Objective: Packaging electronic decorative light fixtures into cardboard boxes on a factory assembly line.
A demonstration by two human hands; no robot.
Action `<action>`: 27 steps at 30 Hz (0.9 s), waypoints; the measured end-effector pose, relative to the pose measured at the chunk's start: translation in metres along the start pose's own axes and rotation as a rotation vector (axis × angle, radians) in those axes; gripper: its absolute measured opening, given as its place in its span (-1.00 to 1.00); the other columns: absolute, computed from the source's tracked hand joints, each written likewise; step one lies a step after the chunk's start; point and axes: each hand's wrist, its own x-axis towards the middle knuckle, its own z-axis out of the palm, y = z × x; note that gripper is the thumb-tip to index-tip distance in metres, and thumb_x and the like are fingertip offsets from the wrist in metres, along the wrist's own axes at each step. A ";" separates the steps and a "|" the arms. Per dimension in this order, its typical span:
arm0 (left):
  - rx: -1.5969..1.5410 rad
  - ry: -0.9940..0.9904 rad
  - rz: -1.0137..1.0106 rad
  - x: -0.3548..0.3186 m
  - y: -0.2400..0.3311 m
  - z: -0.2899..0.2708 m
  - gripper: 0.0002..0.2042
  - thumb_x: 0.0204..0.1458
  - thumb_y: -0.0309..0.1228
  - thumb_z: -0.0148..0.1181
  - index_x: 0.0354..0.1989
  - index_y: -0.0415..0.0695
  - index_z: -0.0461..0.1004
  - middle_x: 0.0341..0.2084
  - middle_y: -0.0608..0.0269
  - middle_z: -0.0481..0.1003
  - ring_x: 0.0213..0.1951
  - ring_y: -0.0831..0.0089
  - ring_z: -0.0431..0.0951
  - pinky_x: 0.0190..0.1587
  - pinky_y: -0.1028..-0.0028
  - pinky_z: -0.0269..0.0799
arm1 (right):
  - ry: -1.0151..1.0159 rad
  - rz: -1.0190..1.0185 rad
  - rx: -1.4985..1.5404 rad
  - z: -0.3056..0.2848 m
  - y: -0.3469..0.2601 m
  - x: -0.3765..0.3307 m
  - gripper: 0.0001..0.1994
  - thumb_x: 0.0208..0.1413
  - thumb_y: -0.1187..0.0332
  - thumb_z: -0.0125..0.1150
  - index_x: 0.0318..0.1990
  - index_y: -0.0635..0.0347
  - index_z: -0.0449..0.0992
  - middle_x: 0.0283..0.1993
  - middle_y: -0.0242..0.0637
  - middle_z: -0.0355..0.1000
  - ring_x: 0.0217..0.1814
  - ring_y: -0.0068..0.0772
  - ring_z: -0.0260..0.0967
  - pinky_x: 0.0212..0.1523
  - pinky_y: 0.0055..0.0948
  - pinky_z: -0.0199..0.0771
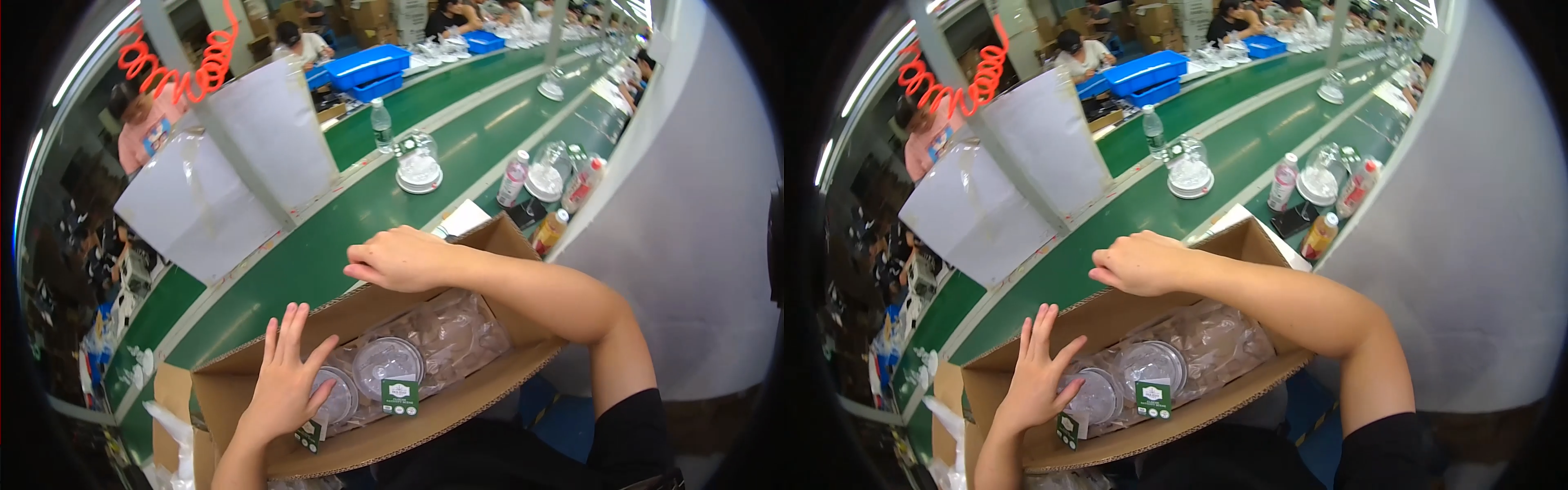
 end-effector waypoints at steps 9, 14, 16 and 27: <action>0.033 -0.015 -0.064 0.004 0.013 -0.004 -0.33 -0.07 -0.45 0.40 0.34 -0.10 0.42 0.56 -0.31 -0.11 0.59 -0.26 -0.15 0.57 -0.14 -0.28 | 0.170 -0.189 0.067 -0.041 0.000 -0.009 -0.63 0.42 0.05 0.10 -0.12 0.23 0.54 -0.24 -0.01 0.60 -0.13 0.15 0.58 -0.11 0.03 0.55; 0.003 0.029 -0.046 0.004 0.013 -0.003 -0.31 -0.07 -0.56 0.35 0.36 -0.10 0.39 0.56 -0.27 -0.05 0.58 -0.23 -0.08 0.57 -0.11 -0.25 | 0.083 -0.179 -0.040 -0.106 -0.025 -0.066 -0.64 0.40 0.08 0.14 -0.08 0.28 0.52 -0.21 -0.02 0.59 -0.12 0.13 0.57 -0.11 0.00 0.55; -0.052 0.040 -0.058 0.005 0.012 -0.004 -0.31 -0.04 -0.52 0.34 0.38 -0.12 0.37 0.55 -0.27 -0.02 0.58 -0.22 -0.06 0.56 -0.14 -0.25 | 0.082 -0.180 -0.110 -0.112 -0.026 -0.101 -0.62 0.40 0.06 0.15 -0.11 0.28 0.50 -0.23 -0.06 0.54 -0.15 0.08 0.56 -0.14 -0.03 0.54; -0.183 -0.082 -0.033 0.050 0.012 -0.054 -0.27 0.12 -0.44 0.36 0.49 -0.16 0.21 0.54 -0.11 0.09 0.52 -0.12 0.13 0.50 0.01 0.06 | 0.225 -0.185 0.013 0.026 -0.052 -0.223 -0.53 0.29 -0.14 0.16 -0.24 0.17 0.47 -0.32 -0.29 0.47 -0.23 -0.33 0.53 -0.26 -0.35 0.50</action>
